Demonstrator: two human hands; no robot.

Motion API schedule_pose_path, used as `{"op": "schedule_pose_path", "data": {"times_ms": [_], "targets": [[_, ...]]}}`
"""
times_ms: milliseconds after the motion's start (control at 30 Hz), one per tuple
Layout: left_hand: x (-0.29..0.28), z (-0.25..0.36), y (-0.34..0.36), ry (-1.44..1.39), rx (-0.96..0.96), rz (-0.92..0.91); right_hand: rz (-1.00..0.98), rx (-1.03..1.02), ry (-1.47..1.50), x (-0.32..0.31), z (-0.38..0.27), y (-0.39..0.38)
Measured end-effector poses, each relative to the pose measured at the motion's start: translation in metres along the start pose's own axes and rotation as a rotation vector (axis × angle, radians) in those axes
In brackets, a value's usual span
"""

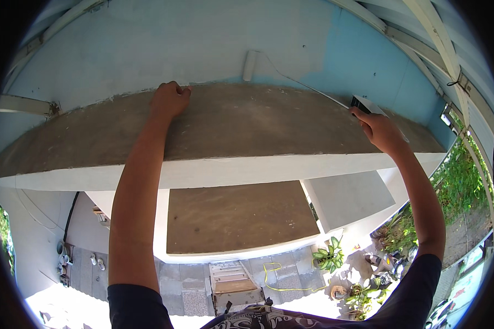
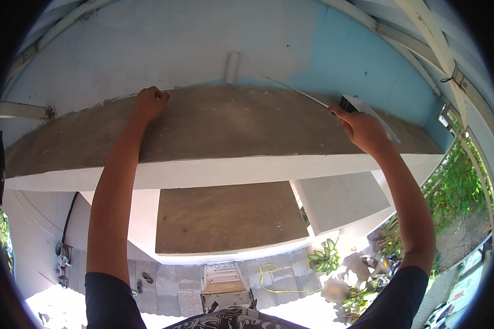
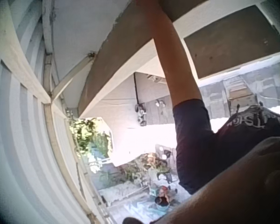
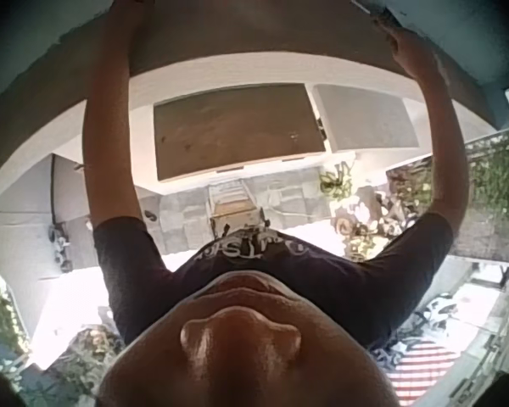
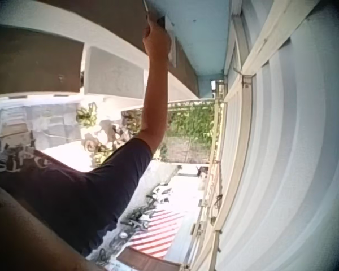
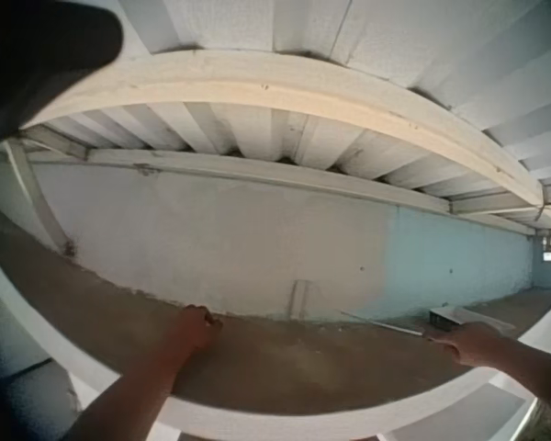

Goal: The person paints the upper portion of a wall using a roller, applying paint from a paint tray.

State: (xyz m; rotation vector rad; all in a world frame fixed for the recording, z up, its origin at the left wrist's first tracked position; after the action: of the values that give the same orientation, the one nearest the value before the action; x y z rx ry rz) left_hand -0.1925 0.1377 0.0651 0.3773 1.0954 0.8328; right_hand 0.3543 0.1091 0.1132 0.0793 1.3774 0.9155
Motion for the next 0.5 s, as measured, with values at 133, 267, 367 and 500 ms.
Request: {"op": "schedule_pose_path", "data": {"times_ms": [133,267,367,500], "targets": [[-0.003,-0.003,0.0,0.008,-0.013,0.004,0.011,-0.012,-0.064,0.005,-0.048,0.027],[-0.004,-0.005,0.0,0.007,-0.024,-0.02,0.012,-0.02,-0.067,0.001,-0.04,0.031],[-0.006,-0.001,-0.003,0.007,-0.017,0.0,0.017,-0.015,-0.112,-0.003,0.002,0.012],[-0.006,0.003,-0.001,0.0,0.005,0.022,0.011,0.031,-0.183,-0.012,0.068,-0.03]]}}
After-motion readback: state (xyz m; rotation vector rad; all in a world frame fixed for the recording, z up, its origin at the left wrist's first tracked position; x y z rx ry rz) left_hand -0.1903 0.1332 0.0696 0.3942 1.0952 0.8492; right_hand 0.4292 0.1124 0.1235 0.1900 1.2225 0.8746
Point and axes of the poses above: each hand's wrist, its own y-axis towards the middle knuckle, its own x-axis out of the palm, z = x × y, the point moved 8 cm from there along y, towards the middle knuckle, and after that the axes turned 6 degrees about z, right-handed, at the moved point
